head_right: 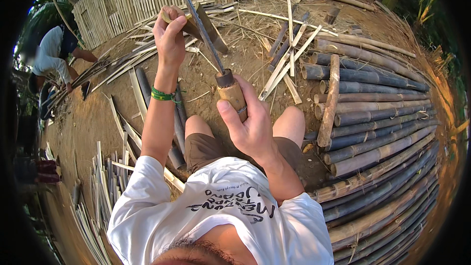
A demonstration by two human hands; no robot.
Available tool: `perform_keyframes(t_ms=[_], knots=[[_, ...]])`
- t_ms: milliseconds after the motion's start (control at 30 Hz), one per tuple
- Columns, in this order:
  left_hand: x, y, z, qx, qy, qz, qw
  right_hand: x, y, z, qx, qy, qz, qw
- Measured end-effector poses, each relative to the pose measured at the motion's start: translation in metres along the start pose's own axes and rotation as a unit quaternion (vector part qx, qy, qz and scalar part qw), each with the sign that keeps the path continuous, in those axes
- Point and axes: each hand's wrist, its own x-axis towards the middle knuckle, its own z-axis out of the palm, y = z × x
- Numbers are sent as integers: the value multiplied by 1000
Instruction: The person splits a bamboo stalk into strips using a large knife and then uses the knife to scrape and refine the edges of the bamboo strips.
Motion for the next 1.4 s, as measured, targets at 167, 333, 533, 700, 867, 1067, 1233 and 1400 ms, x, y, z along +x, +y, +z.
perform_keyframes(t_ms=[167,333,533,700,867,1067,1233,1400], knots=[[6,4,-10,13,-77,-13,997,0,-6,3,-33,0,-23,999],[10,2,-13,-2,-101,-36,994,-6,-3,8,-20,6,-2,1000],[9,3,-11,4,-104,-28,994,-10,5,12,-3,13,-1,1000],[11,-1,-16,0,-103,-33,994,-10,3,11,-12,3,1,1000],[10,1,-12,-8,-100,-31,994,-10,-3,13,-43,6,0,999],[7,4,-16,2,-85,-56,995,-8,-12,19,-148,12,-39,988],[7,5,-16,-35,-94,-54,993,-8,-4,26,-173,26,-73,982],[11,5,-22,-3,-120,-68,990,-5,-6,24,-185,15,-53,981]])
